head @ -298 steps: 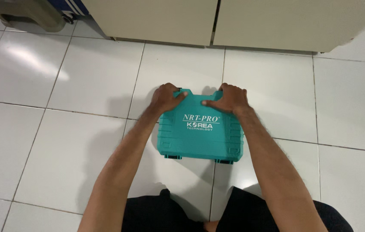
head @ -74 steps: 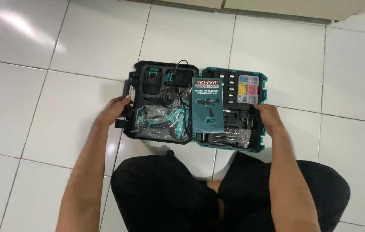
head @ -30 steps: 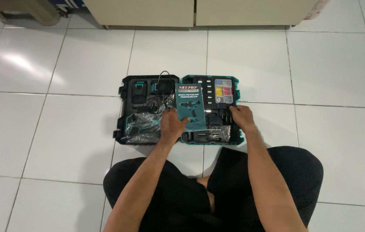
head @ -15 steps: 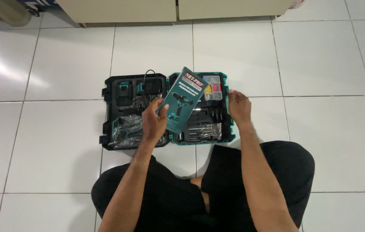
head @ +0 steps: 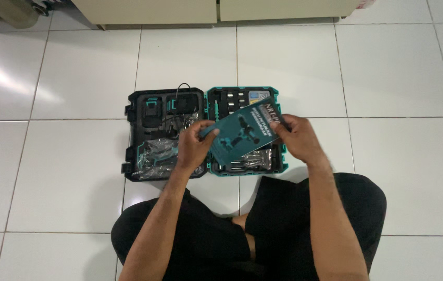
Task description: The person opens a teal NRT-PRO toolkit and removes the user manual and a small plastic container of accessories. They then systematically remove multiple metal sockets and bits from the molded tray, placing them in a row on the floor.
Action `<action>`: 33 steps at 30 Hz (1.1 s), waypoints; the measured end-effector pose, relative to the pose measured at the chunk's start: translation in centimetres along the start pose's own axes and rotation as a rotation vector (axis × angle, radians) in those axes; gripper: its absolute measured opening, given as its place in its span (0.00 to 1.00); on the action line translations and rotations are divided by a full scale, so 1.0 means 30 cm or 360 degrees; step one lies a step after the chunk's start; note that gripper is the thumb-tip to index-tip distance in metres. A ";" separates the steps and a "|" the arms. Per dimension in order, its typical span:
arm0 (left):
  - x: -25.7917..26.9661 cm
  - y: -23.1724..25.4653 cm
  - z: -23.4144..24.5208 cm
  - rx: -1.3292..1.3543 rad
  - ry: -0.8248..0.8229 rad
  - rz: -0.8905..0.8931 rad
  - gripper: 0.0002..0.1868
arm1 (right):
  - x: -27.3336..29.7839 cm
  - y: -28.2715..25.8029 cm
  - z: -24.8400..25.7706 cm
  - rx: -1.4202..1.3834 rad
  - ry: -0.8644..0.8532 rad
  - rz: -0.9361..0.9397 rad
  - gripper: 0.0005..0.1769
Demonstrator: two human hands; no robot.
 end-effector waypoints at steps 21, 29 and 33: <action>-0.017 -0.092 0.014 0.0290 0.0120 0.0159 0.10 | -0.460 0.829 0.690 -0.0165 0.0791 -0.0502 0.11; -0.034 -0.099 -0.007 0.0061 0.0099 0.0205 0.10 | -0.489 0.882 0.669 0.0248 0.0825 -0.0634 0.13; -0.042 -0.105 -0.021 -0.0098 0.0056 0.0209 0.11 | -0.543 0.868 0.659 0.1220 0.0743 -0.0327 0.16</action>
Point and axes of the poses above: each hand's wrist, its own x-axis away from the middle knuckle, its own z-axis out of the back of the hand, y = z × x, the point moved 9 cm from there along -x, towards the middle knuckle, and after that the axes turned 2 degrees about z, right-handed, at the moved point
